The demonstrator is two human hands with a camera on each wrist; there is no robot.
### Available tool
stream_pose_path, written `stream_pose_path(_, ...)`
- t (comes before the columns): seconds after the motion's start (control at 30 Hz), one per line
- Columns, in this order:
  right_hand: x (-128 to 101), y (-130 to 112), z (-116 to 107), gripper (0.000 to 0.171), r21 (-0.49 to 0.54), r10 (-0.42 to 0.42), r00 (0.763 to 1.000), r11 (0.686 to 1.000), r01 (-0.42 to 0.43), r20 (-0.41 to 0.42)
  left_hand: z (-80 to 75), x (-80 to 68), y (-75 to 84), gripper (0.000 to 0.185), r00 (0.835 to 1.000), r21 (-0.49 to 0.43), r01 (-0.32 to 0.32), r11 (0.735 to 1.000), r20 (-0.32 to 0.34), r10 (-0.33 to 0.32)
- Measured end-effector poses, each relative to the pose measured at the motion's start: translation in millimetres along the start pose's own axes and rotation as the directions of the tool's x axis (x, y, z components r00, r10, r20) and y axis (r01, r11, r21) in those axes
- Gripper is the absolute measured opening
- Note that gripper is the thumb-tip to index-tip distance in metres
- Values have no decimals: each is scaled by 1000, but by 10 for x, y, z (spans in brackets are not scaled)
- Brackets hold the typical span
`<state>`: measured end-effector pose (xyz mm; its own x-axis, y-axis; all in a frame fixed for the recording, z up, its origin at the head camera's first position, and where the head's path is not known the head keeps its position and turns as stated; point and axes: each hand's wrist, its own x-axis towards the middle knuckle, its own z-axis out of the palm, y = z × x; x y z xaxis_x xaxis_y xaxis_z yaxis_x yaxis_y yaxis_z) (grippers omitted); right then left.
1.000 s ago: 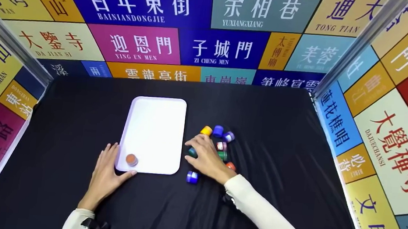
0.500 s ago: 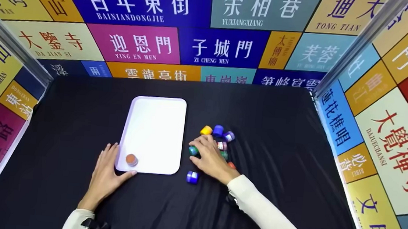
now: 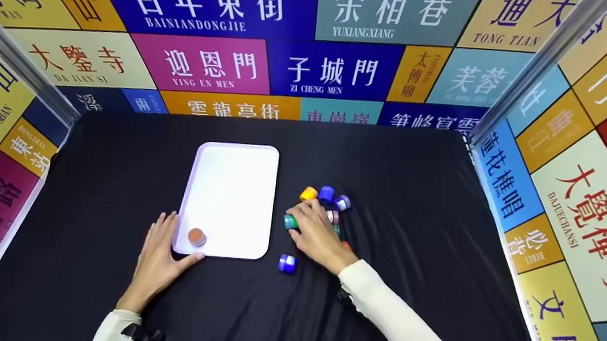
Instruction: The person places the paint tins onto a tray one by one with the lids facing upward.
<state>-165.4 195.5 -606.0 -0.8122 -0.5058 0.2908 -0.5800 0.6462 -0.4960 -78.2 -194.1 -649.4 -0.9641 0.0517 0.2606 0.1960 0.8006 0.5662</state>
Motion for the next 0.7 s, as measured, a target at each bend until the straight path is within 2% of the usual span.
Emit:
stream_pose_path(0.23,19,-20,-1,38,-64,-19,1000,998,18,-9,-6,-8,-6,118,1000,-3,-9,1000,-15,9)
stream_pose_path(0.37,20,-41,8,36,-50,-20,999,999,19,-30,-1,-26,-18,118,999,1,-22,1000,-32,22)
stream_pose_path(0.57,-13,-84,19,37,-10,-2,998,1000,1,-57,5,-38,1,118,1000,4,-8,1000,-1,8)
stream_pose_path(0.7,25,-101,21,36,13,-14,996,1000,15,-89,-5,0,6,117,1000,0,-3,1000,-4,3)
